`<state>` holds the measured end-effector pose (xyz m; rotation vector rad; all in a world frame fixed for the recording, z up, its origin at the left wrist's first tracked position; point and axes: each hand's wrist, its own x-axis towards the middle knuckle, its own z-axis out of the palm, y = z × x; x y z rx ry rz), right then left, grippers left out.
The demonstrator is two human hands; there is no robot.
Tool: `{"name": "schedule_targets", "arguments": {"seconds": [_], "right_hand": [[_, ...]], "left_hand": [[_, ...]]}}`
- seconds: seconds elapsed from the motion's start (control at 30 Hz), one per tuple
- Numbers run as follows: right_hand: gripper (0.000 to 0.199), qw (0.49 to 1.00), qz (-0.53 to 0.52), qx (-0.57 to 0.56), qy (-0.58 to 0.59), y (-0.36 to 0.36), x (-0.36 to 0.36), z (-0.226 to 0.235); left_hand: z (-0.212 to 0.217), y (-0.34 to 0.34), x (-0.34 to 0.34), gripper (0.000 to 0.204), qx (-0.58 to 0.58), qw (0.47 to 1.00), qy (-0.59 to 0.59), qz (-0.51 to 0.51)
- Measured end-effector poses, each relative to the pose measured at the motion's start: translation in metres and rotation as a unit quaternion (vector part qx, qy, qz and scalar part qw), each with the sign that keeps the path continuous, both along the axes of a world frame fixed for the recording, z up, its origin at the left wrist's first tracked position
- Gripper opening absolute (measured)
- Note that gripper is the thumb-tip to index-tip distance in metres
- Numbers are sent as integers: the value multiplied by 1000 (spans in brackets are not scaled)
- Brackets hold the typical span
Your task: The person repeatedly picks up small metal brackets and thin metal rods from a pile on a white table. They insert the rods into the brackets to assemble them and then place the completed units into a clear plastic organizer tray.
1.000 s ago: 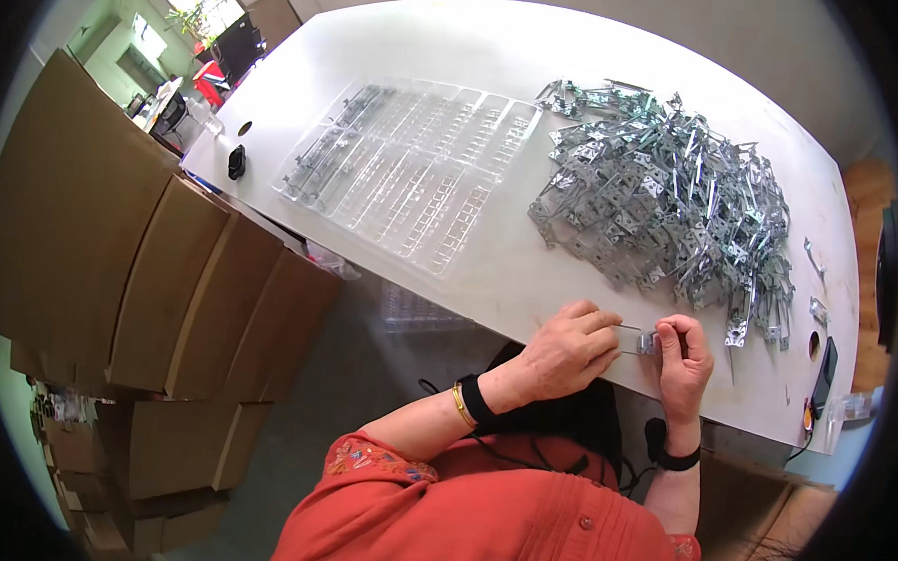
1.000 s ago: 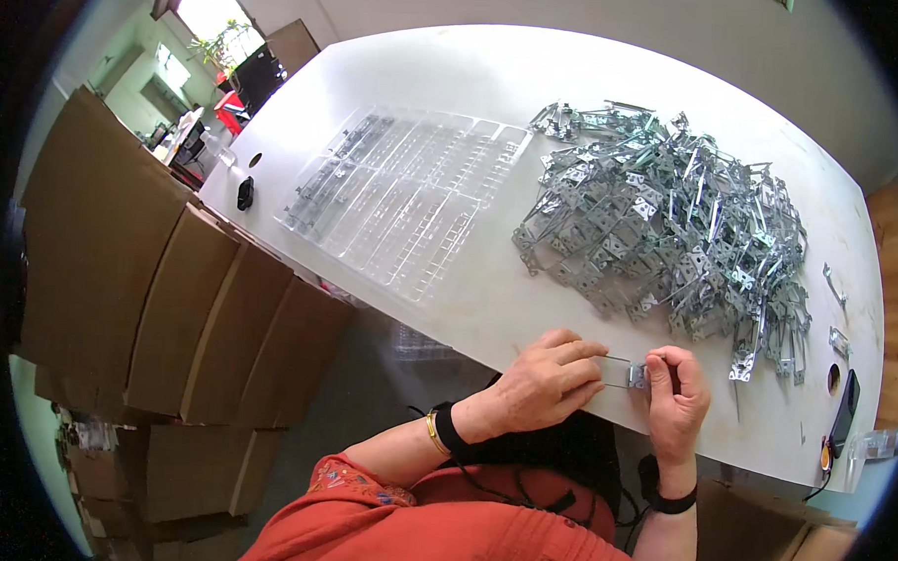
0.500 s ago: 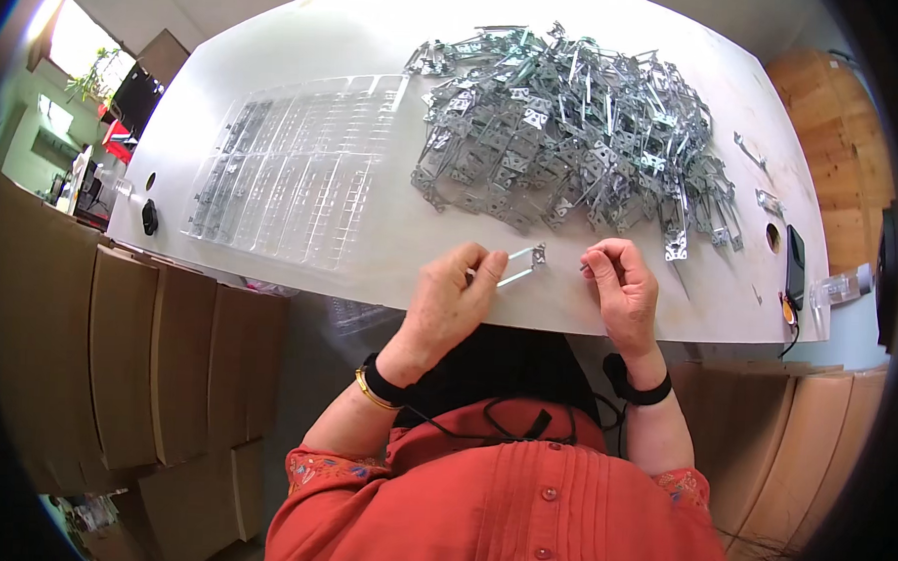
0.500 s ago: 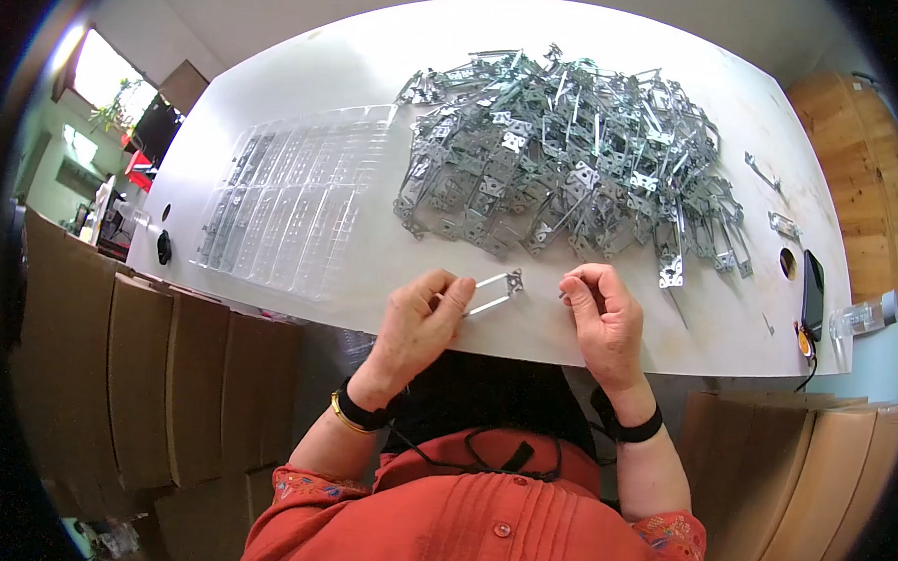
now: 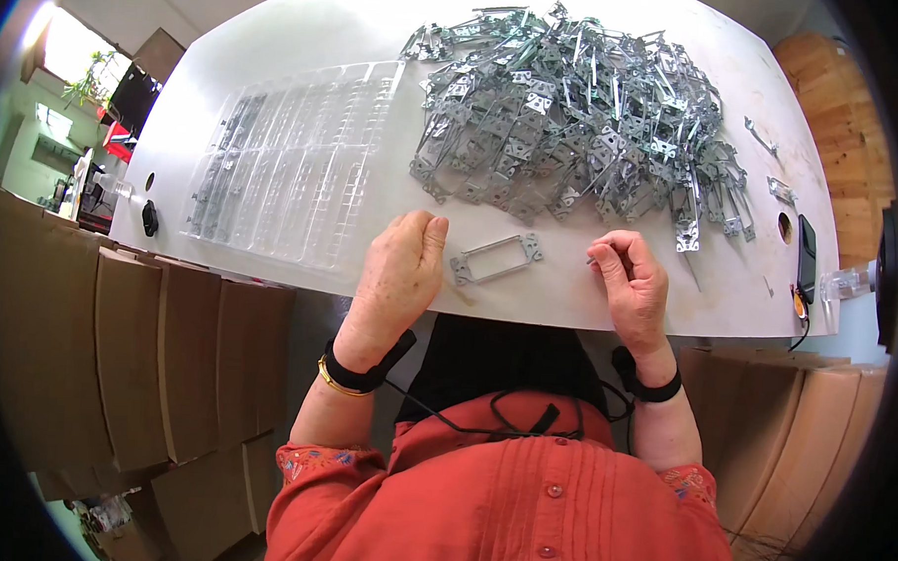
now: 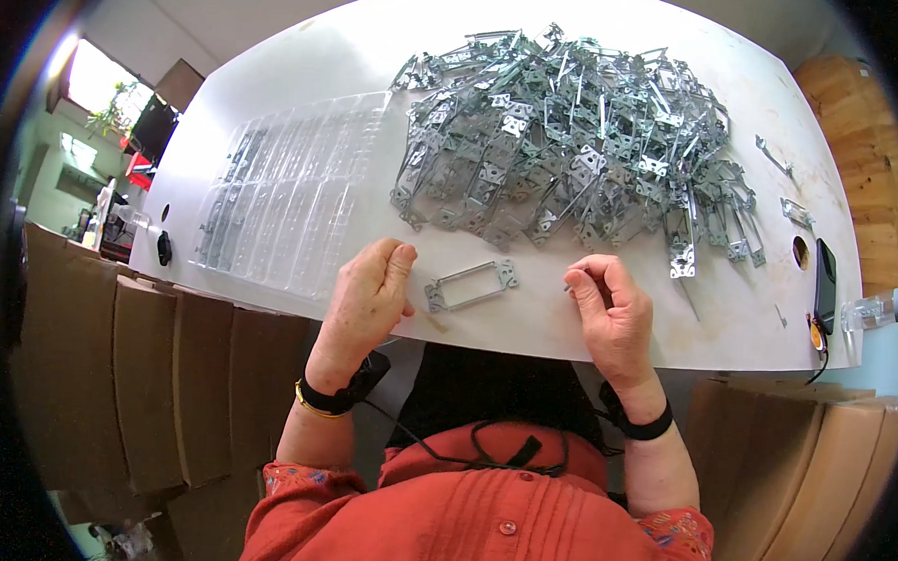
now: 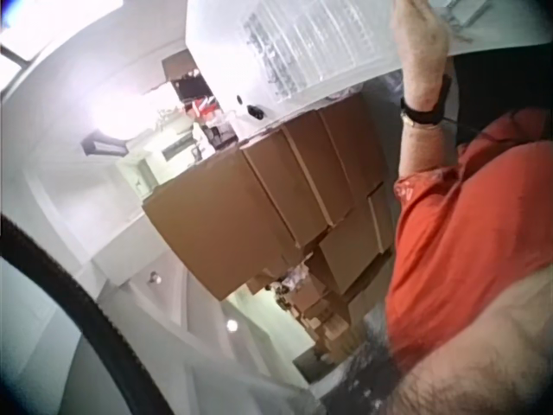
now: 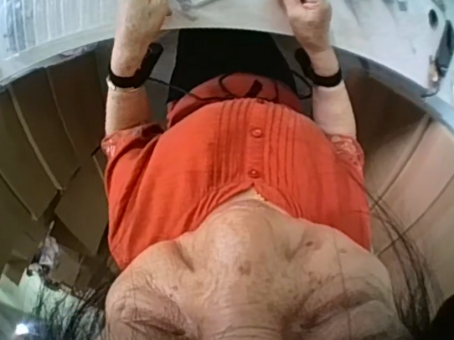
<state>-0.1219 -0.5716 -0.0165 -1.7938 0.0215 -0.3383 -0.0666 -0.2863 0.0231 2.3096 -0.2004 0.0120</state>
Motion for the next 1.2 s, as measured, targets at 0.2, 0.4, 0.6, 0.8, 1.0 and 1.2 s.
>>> {"name": "schedule_targets", "arguments": {"seconds": [0.2, 0.4, 0.6, 0.8, 1.0, 1.2], "right_hand": [[10, 1000, 4, 7, 1, -1, 0, -3], [8, 1000, 6, -13, 17, -4, -1, -1], [7, 999, 27, 13, 44, -8, -2, -5], [9, 999, 31, 9, 27, -9, 1, -9], [9, 998, 37, 50, 29, -12, 3, -13], [8, 996, 37, 61, 50, -15, 4, -12]], "left_hand": [[9, 1, -13, 12, -6, 997, -67, -38], [3, -4, -16, 18, -49, 995, -3, -86], [-11, -4, -12, 18, -17, 980, -20, -198], [-13, 4, -10, 13, -21, 976, -22, -216], [26, 59, -8, 7, -74, 990, -63, -102], [49, 178, 27, 4, -121, 976, -123, 130]]}}
